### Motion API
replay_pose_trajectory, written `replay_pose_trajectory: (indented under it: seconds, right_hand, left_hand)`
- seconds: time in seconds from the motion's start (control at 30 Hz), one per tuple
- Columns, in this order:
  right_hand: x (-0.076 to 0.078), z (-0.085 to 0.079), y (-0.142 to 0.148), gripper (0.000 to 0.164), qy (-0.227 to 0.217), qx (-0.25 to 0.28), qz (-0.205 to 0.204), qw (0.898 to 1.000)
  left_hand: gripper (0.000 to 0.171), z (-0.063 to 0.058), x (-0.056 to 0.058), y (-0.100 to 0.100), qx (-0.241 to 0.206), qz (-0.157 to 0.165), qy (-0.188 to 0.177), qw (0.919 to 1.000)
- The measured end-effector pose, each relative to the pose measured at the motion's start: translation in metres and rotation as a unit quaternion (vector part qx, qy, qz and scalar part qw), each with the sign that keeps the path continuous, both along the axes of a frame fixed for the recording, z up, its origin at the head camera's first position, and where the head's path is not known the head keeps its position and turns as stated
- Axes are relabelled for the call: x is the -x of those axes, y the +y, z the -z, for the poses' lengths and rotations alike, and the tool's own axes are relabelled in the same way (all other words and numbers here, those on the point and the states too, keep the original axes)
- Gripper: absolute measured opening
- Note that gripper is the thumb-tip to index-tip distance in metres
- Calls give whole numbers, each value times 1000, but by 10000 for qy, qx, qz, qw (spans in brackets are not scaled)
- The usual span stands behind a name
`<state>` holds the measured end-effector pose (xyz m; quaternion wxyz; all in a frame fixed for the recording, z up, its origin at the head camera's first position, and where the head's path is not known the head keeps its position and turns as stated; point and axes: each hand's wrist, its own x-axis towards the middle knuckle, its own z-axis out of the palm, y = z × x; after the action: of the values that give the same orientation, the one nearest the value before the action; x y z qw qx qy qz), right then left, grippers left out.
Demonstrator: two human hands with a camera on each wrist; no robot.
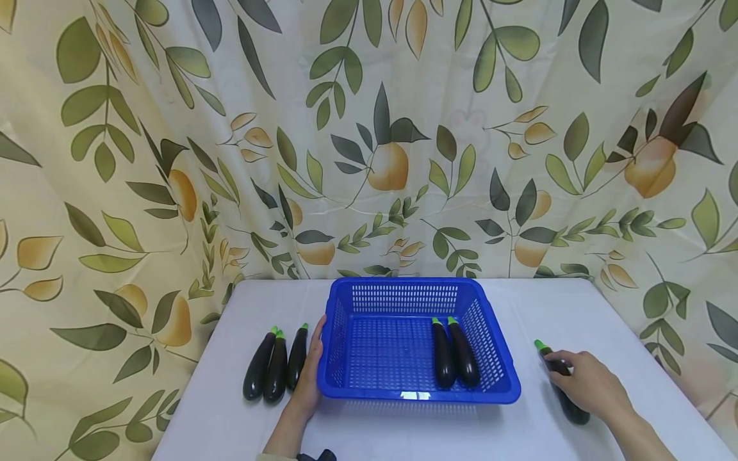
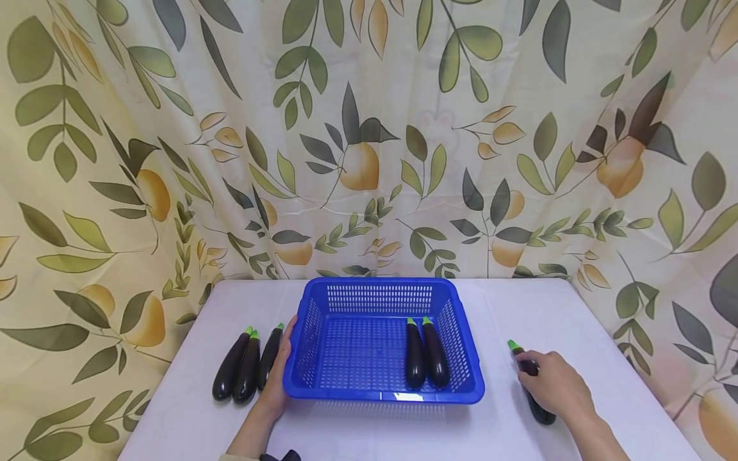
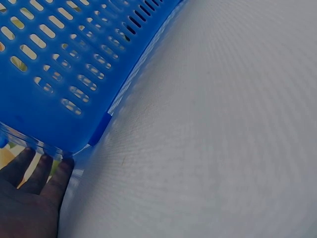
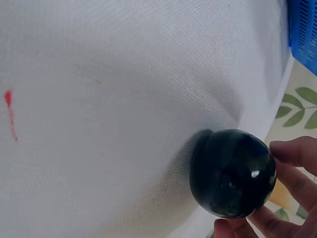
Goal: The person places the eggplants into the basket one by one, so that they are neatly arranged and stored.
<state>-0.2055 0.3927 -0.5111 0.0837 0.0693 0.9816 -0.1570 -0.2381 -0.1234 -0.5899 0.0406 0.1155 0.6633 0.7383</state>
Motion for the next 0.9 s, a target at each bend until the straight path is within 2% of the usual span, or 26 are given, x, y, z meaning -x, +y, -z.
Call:
replay_pose_trajectory:
  seconds: [0.57, 0.9]
  right_hand:
    - [1, 0, 1, 43, 22, 45, 7, 10000]
    - [1, -7, -1, 42, 261, -4, -121, 9996]
  left_hand:
    - [52, -2, 1, 1, 60, -27, 5, 10000]
    - [51, 0, 1, 0, 85, -83, -48, 9999]
